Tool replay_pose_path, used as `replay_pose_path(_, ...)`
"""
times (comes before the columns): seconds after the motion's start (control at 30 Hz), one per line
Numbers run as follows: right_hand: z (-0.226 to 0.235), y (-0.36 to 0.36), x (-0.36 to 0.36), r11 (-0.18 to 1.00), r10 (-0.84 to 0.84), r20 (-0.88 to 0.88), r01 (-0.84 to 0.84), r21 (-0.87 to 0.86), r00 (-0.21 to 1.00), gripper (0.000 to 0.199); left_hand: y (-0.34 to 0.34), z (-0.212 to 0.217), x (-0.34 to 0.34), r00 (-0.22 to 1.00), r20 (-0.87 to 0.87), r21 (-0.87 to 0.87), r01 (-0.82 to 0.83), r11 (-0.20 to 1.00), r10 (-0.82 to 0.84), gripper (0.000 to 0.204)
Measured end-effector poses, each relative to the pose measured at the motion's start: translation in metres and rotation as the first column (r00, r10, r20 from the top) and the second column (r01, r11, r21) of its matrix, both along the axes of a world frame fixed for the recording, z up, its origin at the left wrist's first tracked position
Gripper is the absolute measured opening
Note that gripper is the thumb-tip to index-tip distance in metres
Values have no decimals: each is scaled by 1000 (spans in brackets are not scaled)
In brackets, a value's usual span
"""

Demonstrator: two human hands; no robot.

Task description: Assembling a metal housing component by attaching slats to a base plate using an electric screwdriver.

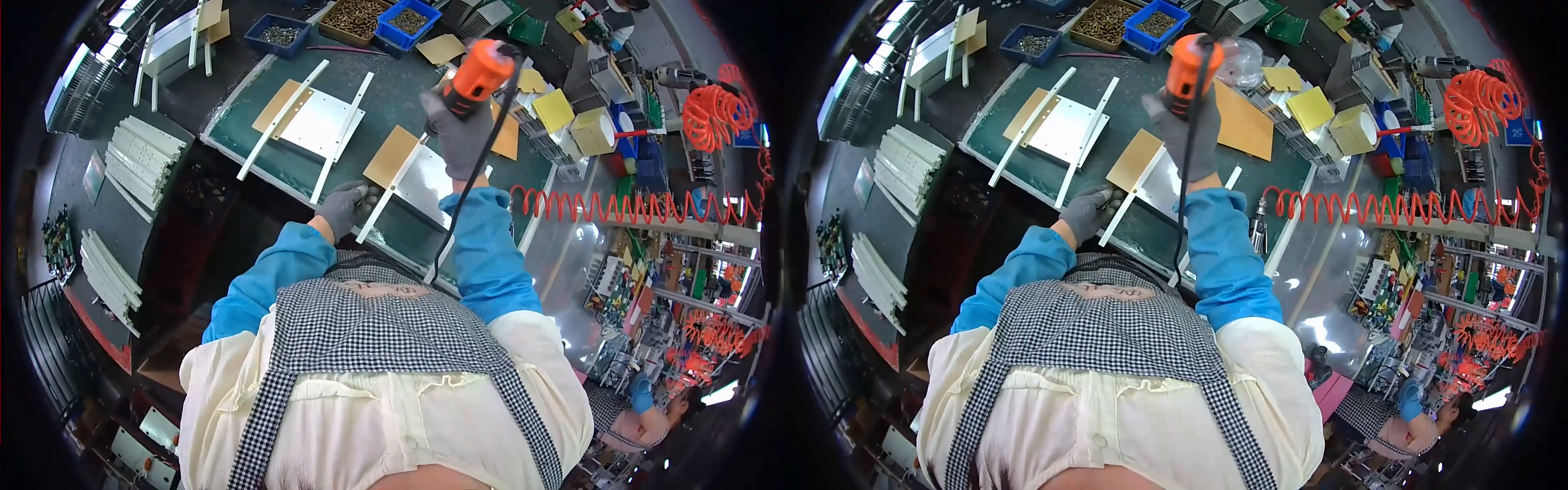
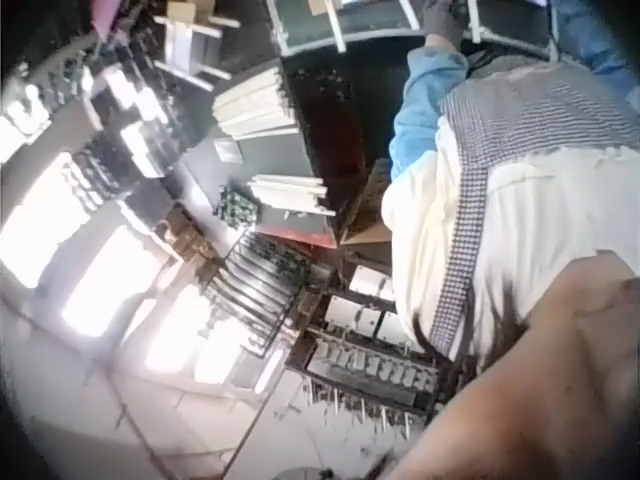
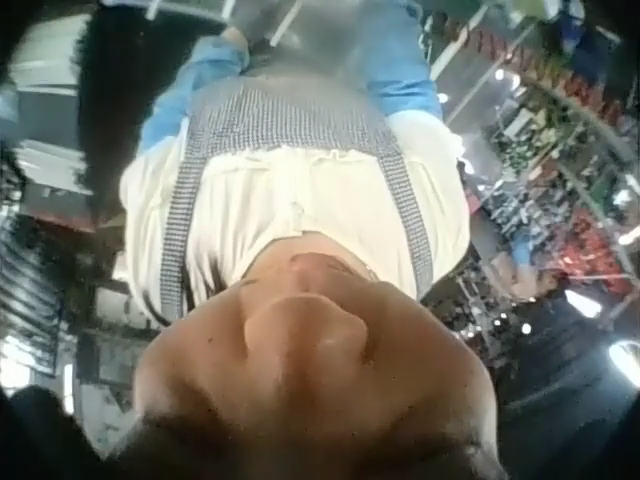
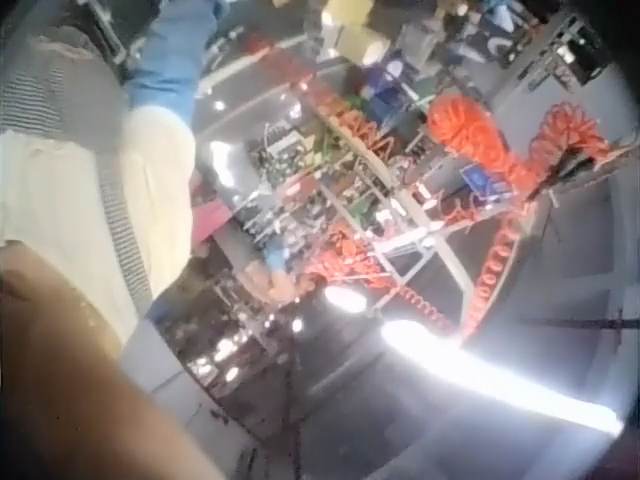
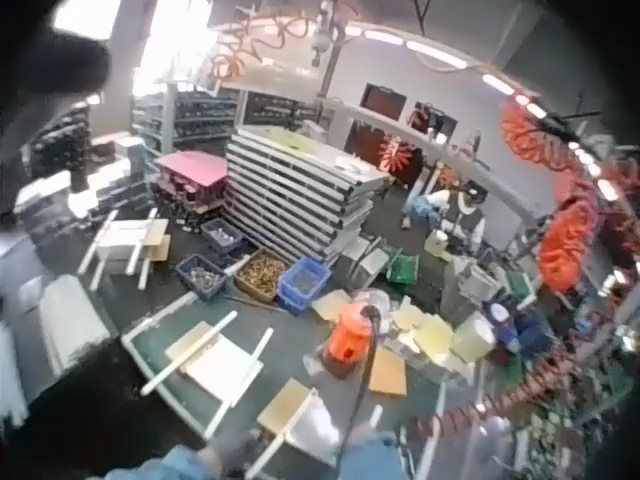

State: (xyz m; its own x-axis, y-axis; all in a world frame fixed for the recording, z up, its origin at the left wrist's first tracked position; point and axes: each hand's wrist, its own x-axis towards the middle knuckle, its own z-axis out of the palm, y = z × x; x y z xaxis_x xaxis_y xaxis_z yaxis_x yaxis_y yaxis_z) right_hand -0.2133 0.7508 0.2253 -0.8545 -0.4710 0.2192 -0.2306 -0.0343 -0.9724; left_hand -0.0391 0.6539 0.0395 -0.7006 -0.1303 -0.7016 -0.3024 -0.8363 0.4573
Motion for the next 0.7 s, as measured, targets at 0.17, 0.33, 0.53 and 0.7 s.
replay_pose_path(0.17,-3,6,-16,979,-17,42,25,-200,999,28,0,4,0,1000,-4,-3,1,1000,-1,25)
replay_pose_path(0.33,-8,8,-24,962,-61,62,76,-262,996,34,0,-5,1,999,-34,-21,15,1000,-16,26)
replay_pose_path(0.53,-8,13,-30,960,-59,133,93,-263,989,41,5,3,3,989,-50,119,-130,984,137,28)
replay_pose_path(0.7,-10,13,-27,944,-87,95,113,-311,992,38,13,1,7,979,-44,65,-195,979,198,28)
